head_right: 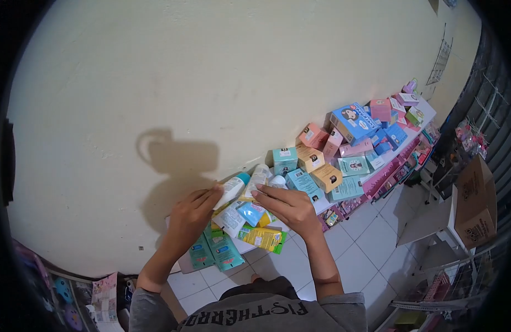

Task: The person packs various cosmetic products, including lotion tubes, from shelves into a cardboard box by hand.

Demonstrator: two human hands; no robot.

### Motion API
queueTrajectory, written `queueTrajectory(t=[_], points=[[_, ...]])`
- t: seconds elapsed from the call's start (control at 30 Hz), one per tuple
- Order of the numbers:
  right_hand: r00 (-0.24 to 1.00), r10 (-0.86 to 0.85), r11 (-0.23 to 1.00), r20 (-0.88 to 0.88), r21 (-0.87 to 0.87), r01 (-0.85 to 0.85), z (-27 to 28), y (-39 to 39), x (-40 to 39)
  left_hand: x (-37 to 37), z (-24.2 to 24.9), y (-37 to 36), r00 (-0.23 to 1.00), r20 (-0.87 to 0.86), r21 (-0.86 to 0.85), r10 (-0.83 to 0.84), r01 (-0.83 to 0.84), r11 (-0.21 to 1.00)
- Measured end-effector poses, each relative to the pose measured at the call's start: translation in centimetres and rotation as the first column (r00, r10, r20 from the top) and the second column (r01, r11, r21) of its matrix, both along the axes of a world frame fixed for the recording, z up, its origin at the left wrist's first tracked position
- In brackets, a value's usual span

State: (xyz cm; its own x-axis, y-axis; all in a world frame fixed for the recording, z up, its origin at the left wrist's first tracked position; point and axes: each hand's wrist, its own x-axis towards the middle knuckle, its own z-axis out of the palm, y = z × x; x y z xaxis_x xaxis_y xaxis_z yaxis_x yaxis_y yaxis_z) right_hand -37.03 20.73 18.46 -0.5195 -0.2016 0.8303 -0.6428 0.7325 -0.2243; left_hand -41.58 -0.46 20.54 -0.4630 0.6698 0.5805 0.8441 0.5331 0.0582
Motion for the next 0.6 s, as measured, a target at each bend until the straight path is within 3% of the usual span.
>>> queueTrajectory(t=[0.1,0.23,0.27,0.33,0.47,0.5,0.53,0.6], points=[[0.99,0.022,0.994,-0.136,-0.105,-0.036,0.9,0.4,1.8,2.0,2.1,-1.3,0.999,0.045,0.042,-0.001,-0.001,0.999],[0.95,0.074,0.947,-0.303,-0.278,-0.163,1.1,2.4,6.8,6.9,3.2,-1.1,0.982,0.093,0.351,0.164,-0.186,0.918],[0.951,0.031,0.954,-0.308,-0.276,-0.12,0.7,3.3,8.3,8.1,2.6,-0.2,0.967,0.139,0.431,0.213,-0.252,0.866],[0.932,0.095,0.873,-0.349,-0.422,-0.246,-0.1,5.2,11.7,9.9,0.4,1.4,0.964,0.251,0.526,0.084,-0.209,0.825],[0.962,-0.132,0.917,-0.239,-0.397,0.028,-0.3,10.7,20.3,12.5,-1.9,10.5,0.916,0.363,0.565,-0.171,-0.071,0.822],[0.963,-0.24,0.927,-0.123,-0.322,0.19,-0.1,11.9,22.8,13.2,-2.5,13.1,0.865,0.434,0.543,-0.253,-0.027,0.839],[0.933,-0.359,0.907,-0.009,-0.239,0.347,-0.1,13.2,25.3,14.0,-3.0,16.2,0.802,0.501,0.517,-0.326,0.024,0.855],[0.846,-0.534,0.829,0.007,-0.196,0.524,-0.4,16.2,30.2,16.3,-3.5,22.7,0.724,0.497,0.548,-0.479,0.166,0.82]])
